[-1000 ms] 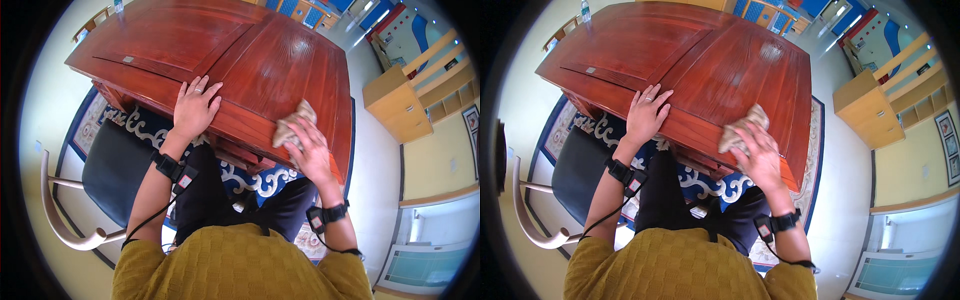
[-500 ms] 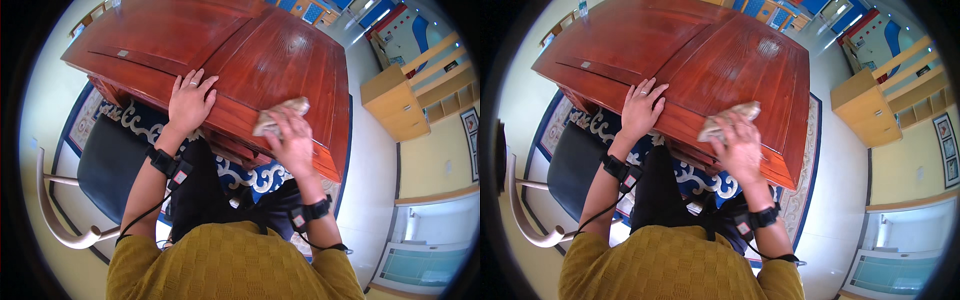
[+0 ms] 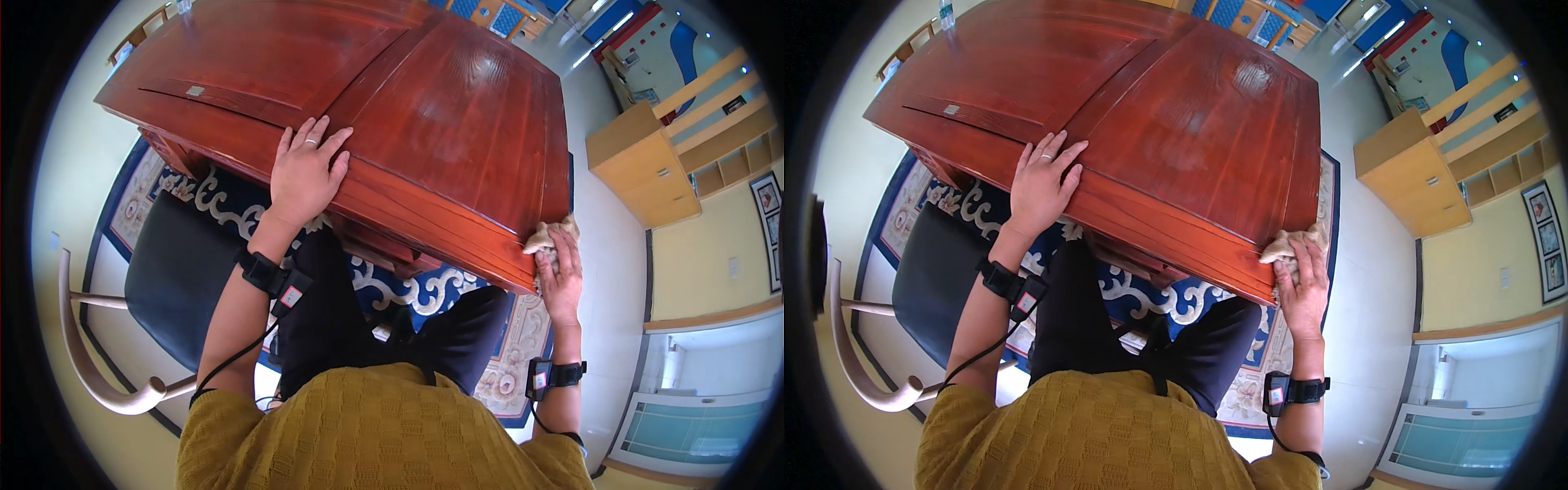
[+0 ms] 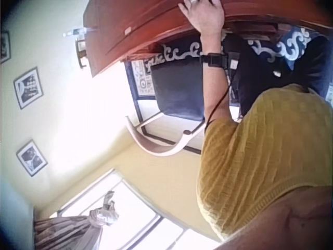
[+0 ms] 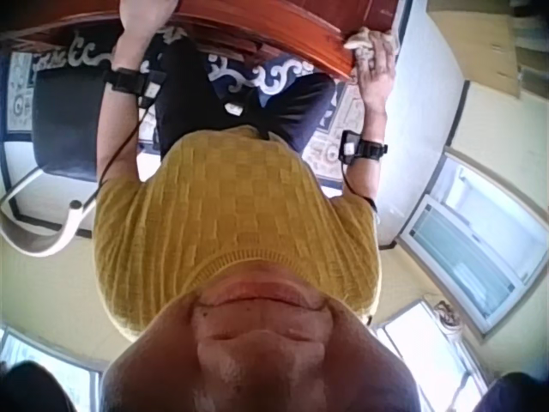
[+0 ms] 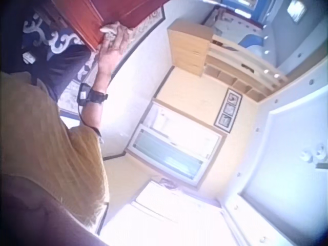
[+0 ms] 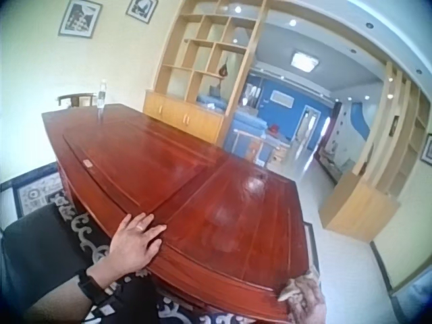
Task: The recorder uses a cloth to wipe down a large wooden desk and then a marble-topped coffee table.
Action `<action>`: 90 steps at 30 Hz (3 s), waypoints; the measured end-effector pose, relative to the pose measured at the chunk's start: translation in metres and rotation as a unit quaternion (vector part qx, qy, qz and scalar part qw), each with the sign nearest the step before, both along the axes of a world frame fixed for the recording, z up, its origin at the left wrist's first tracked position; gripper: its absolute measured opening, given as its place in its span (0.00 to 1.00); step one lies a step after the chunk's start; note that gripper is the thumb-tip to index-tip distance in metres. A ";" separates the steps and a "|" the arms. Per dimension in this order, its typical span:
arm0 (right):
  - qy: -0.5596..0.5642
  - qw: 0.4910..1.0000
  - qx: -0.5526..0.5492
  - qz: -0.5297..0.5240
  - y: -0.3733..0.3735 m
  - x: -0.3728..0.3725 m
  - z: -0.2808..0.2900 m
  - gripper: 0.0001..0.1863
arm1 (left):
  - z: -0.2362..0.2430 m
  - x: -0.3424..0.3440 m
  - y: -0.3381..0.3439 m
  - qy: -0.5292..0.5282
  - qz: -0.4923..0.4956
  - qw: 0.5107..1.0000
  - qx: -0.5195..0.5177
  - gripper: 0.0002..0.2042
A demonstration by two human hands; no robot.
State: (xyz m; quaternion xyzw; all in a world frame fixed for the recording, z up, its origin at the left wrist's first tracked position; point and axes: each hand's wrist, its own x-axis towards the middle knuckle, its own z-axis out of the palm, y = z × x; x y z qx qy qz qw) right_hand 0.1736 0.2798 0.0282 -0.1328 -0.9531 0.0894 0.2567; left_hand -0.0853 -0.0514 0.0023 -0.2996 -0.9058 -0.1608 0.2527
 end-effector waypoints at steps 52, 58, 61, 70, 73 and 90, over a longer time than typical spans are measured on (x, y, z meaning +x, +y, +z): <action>0.082 0.976 -0.167 0.117 -0.029 -0.069 -0.003 0.18 | 0.012 0.051 0.069 -0.051 -0.195 0.969 0.143 0.18; 0.075 0.978 -0.173 0.088 -0.032 -0.067 -0.007 0.17 | 0.013 0.113 0.127 -0.108 -0.336 0.933 0.072 0.35; 0.076 0.978 -0.168 0.092 -0.030 -0.068 -0.009 0.16 | 0.014 0.112 0.132 -0.108 -0.347 0.928 0.079 0.35; 0.038 0.982 -0.163 0.085 -0.031 -0.064 -0.002 0.17 | 0.020 0.062 0.094 -0.077 -0.237 0.961 0.124 0.22; 0.041 0.982 -0.168 0.080 -0.032 -0.062 -0.001 0.17 | 0.019 0.020 0.038 -0.020 -0.102 0.988 0.110 0.22; 0.049 0.993 -0.083 0.071 -0.033 -0.065 -0.002 0.13 | -0.012 -0.073 -0.055 0.073 0.128 0.989 0.034 0.23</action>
